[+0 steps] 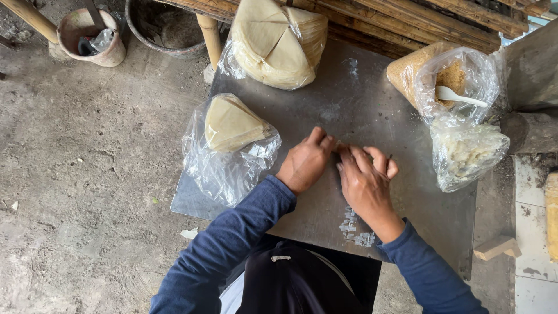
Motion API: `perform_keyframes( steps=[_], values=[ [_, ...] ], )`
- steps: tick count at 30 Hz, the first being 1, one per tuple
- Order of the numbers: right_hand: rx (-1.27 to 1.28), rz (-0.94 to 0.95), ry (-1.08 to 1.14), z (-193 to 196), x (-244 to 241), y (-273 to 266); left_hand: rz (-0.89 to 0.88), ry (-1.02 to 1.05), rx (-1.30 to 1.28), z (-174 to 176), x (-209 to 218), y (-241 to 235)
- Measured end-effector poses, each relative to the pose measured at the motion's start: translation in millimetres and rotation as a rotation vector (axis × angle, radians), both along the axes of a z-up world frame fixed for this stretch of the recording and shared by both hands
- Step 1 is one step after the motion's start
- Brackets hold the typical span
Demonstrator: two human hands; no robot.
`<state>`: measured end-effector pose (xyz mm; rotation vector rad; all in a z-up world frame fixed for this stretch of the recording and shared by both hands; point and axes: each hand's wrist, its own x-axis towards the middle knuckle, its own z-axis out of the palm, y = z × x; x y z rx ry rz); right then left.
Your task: The person folds triangular wrappers on a metal table, adds a granular filling using a spoon, and seals them into bundles. The person handles multiple wrappers and a plastic bag containing the filling, stacking the finished bundles on the table.
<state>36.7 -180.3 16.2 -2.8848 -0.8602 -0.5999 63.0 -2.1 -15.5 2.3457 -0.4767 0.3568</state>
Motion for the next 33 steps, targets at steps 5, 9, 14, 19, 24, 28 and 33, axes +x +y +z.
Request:
perform_keyframes(
  steps=[5, 9, 14, 19, 24, 28, 33],
  values=[
    [-0.059, -0.060, -0.003, -8.1, 37.1, 6.3, 0.077, 0.010, -0.106, 5.4, 4.5, 7.0],
    [-0.045, -0.062, 0.045, -5.0, 53.7, 10.0, 0.110, 0.060, -0.096, 10.2, 5.3, 10.7],
    [-0.109, -0.048, 0.116, 4.7, 13.9, 9.3, 0.104, 0.024, -0.124, 10.0, 4.1, 14.0],
    [-0.110, -0.049, 0.148, 5.0, -13.6, 13.6, 0.078, 0.044, -0.076, 8.1, 6.3, 11.2],
    [-0.114, -0.072, 0.153, -1.5, 48.2, 8.3, 0.053, -0.030, -0.096, 8.1, 7.1, 13.5],
    [0.041, 0.007, 0.294, 0.4, 79.0, -3.6, 0.119, -0.030, -0.058, 11.6, 5.0, 16.1],
    [0.161, -0.030, 0.427, 0.1, 87.0, -33.6, 0.117, -0.078, -0.035, 9.8, 7.5, 15.7]
  ],
)
